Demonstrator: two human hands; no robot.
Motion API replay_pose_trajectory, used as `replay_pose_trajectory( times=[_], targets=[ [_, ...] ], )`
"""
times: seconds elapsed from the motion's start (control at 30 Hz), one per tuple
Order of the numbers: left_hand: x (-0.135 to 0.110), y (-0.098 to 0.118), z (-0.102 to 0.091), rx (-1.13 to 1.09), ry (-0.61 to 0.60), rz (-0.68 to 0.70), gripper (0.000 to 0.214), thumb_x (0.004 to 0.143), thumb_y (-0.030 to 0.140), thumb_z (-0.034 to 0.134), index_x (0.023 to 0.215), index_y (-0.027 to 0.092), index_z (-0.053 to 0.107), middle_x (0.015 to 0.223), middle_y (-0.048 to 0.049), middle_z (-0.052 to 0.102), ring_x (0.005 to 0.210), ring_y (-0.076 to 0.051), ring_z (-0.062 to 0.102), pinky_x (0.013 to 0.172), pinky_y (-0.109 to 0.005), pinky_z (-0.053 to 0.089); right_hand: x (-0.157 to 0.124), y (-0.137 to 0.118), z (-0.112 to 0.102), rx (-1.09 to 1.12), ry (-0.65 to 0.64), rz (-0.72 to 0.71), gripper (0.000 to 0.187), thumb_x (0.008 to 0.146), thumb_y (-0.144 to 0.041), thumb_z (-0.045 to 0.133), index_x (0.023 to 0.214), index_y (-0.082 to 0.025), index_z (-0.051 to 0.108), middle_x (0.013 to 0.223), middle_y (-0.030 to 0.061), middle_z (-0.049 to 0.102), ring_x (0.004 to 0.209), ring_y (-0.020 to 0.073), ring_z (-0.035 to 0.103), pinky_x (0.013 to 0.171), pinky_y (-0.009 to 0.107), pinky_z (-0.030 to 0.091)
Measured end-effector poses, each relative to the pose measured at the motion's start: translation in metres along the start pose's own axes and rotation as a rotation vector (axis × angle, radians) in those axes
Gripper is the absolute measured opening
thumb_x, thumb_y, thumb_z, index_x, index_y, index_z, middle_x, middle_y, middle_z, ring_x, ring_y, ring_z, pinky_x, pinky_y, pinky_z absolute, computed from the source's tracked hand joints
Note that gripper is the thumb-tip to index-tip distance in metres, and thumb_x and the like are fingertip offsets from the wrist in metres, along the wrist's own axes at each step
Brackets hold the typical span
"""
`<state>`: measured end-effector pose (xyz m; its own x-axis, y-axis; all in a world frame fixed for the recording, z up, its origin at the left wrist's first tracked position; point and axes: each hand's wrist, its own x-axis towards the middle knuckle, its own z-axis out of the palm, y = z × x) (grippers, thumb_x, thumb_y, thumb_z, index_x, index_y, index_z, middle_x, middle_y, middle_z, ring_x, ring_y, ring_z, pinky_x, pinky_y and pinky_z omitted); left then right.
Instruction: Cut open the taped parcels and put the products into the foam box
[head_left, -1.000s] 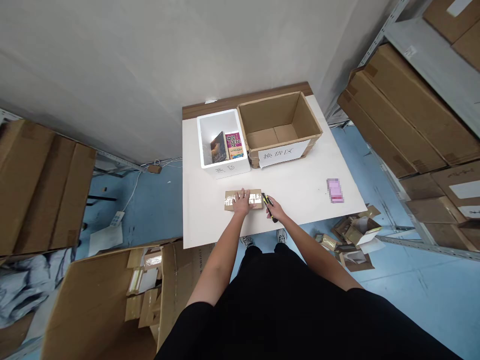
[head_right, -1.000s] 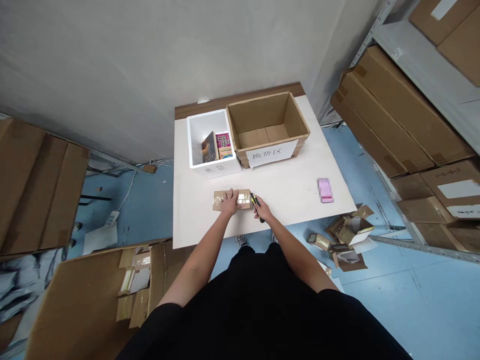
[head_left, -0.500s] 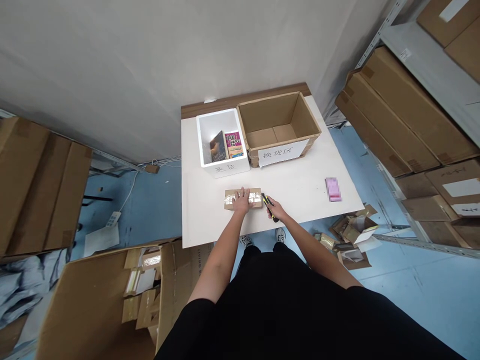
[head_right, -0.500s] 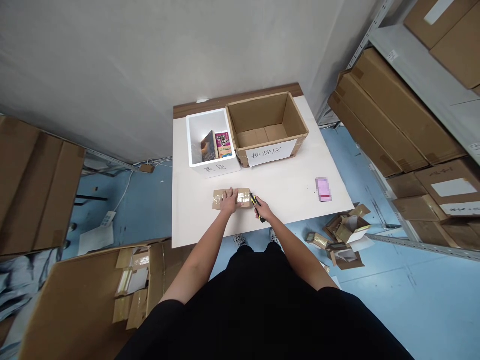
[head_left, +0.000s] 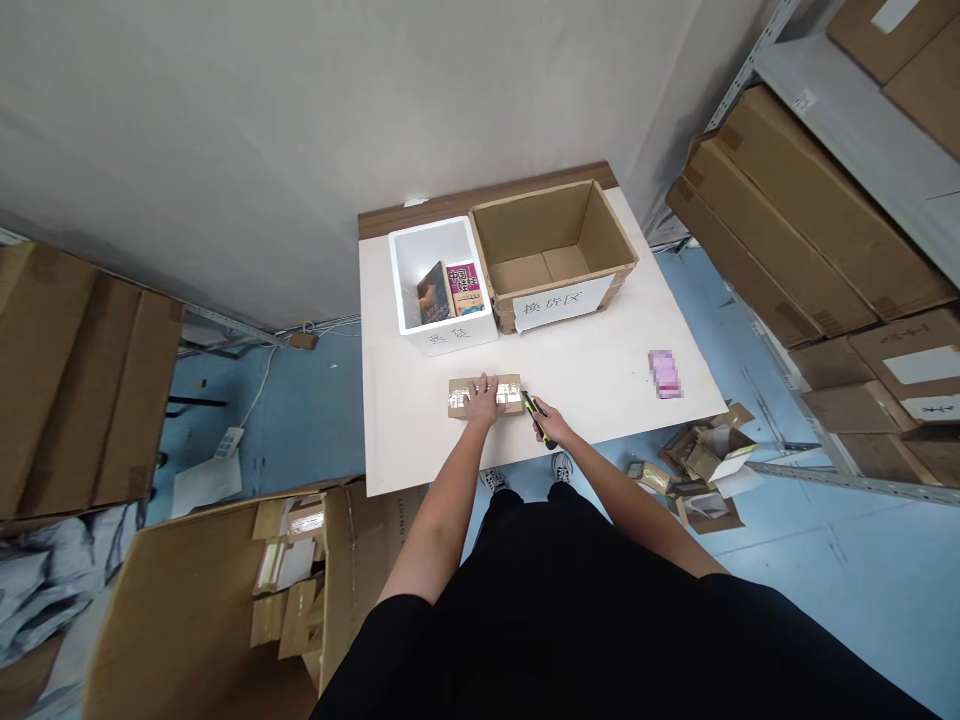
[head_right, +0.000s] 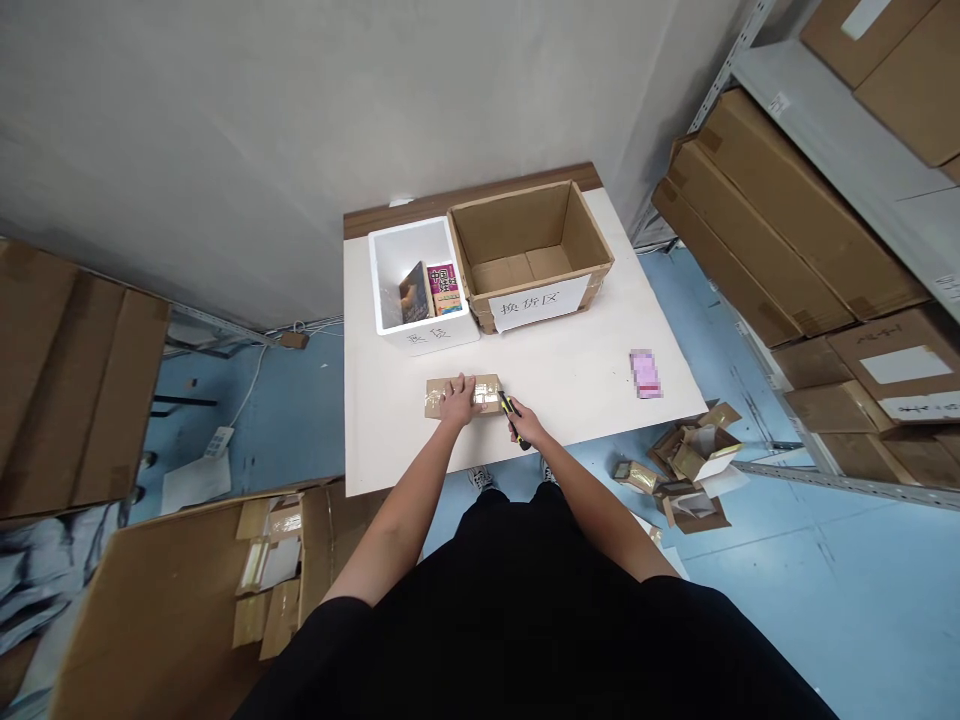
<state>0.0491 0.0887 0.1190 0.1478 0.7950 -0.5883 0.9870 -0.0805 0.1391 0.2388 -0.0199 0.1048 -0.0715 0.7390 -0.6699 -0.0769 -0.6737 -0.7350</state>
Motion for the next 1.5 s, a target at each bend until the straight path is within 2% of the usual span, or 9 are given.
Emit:
replay_pose_trajectory(
  times=[0.33, 0.53, 0.67, 0.77, 1.03, 1.13, 1.23, 1.37, 1.5],
  targets=[
    [-0.001, -0.002, -0.005, 0.018, -0.015, 0.006, 0.096, 0.089, 0.068, 0.062, 0.169, 0.043, 0.016, 0.180, 0.0018, 0.005, 0.165, -0.037, 0.003, 0.129, -0.059, 0.021, -0.016, 0.026, -0.004, -0.084, -0.005, 0.017, 0.064, 0.104, -0.034, 0.056, 0.165, -0.026, 0.038, 0.060, -0.0090, 0.056, 0.043, 0.0105, 0.055, 0.050, 0.020, 0.051],
    [-0.004, 0.003, -0.003, 0.029, 0.093, 0.005, 0.093, 0.089, 0.070, 0.062, 0.167, 0.034, 0.027, 0.175, -0.0070, 0.027, 0.161, -0.043, 0.009, 0.128, -0.057, 0.020, 0.001, 0.035, 0.017, 0.024, 0.247, -0.096, 0.081, 0.090, -0.043, 0.067, 0.161, -0.025, 0.033, 0.070, -0.0092, 0.059, 0.047, 0.0118, 0.058, 0.050, 0.022, 0.053],
    [-0.009, 0.007, 0.004, -0.017, 0.192, -0.048, 0.078, 0.099, 0.068, 0.046, 0.164, 0.026, 0.036, 0.158, -0.0180, 0.047, 0.147, -0.043, 0.035, 0.118, -0.055, 0.033, 0.036, 0.028, 0.051, 0.062, 0.455, -0.114, 0.088, 0.078, -0.046, 0.076, 0.154, -0.025, 0.037, 0.085, -0.0048, 0.064, 0.051, 0.0123, 0.059, 0.050, 0.024, 0.054],
    [-0.013, -0.007, 0.006, -0.065, 0.222, -0.094, 0.060, 0.107, 0.053, 0.033, 0.160, 0.026, 0.042, 0.149, -0.0174, 0.053, 0.132, -0.038, 0.047, 0.108, -0.050, 0.042, 0.064, 0.018, 0.060, 0.030, 0.566, -0.071, 0.083, 0.080, -0.045, 0.075, 0.152, -0.024, 0.040, 0.098, 0.0017, 0.068, 0.056, 0.0137, 0.062, 0.048, 0.025, 0.054],
    [-0.039, -0.067, 0.016, -0.223, 0.095, -0.093, 0.043, 0.103, 0.035, 0.048, 0.143, 0.021, 0.056, 0.129, -0.0141, 0.062, 0.110, -0.026, 0.065, 0.088, -0.034, 0.051, 0.140, -0.051, 0.068, -0.430, 0.473, -0.126, 0.085, 0.081, -0.044, 0.081, 0.153, -0.020, 0.043, 0.120, 0.0109, 0.072, 0.097, 0.0236, 0.072, 0.076, 0.029, 0.059],
    [-0.047, -0.069, 0.022, -0.196, 0.121, -0.035, 0.046, 0.101, 0.034, 0.055, 0.145, 0.022, 0.054, 0.138, -0.0140, 0.060, 0.120, -0.027, 0.063, 0.092, -0.034, 0.052, 0.154, -0.081, 0.070, -0.576, 0.419, -0.192, 0.083, 0.076, -0.043, 0.087, 0.147, -0.018, 0.051, 0.115, 0.0132, 0.074, 0.101, 0.0287, 0.072, 0.081, 0.032, 0.058],
    [-0.043, -0.067, 0.017, -0.060, 0.208, 0.108, 0.071, 0.092, 0.030, 0.069, 0.158, 0.026, 0.042, 0.162, -0.0144, 0.043, 0.144, -0.032, 0.046, 0.104, -0.039, 0.049, 0.149, -0.092, 0.052, -0.623, 0.391, -0.271, 0.081, 0.077, -0.048, 0.086, 0.145, -0.019, 0.053, 0.119, 0.0141, 0.073, 0.104, 0.0292, 0.070, 0.084, 0.034, 0.057],
    [-0.021, -0.064, 0.000, 0.148, 0.090, 0.461, 0.096, 0.079, 0.026, 0.083, 0.164, 0.032, 0.036, 0.177, -0.0083, 0.022, 0.161, -0.035, 0.016, 0.124, -0.047, 0.032, 0.113, -0.058, 0.012, -0.605, 0.380, -0.294, 0.085, 0.076, -0.057, 0.085, 0.147, -0.025, 0.050, 0.126, 0.0094, 0.072, 0.106, 0.0263, 0.070, 0.086, 0.035, 0.058],
    [-0.004, -0.056, -0.006, 0.128, 0.041, 0.382, 0.072, 0.094, 0.048, 0.068, 0.160, 0.036, 0.044, 0.175, -0.0030, 0.030, 0.160, -0.034, 0.021, 0.123, -0.049, 0.032, 0.080, -0.001, -0.004, -0.630, 0.322, -0.163, 0.092, 0.069, -0.052, 0.090, 0.147, -0.024, 0.050, 0.124, 0.0098, 0.072, 0.104, 0.0265, 0.072, 0.086, 0.035, 0.058]
  ],
)
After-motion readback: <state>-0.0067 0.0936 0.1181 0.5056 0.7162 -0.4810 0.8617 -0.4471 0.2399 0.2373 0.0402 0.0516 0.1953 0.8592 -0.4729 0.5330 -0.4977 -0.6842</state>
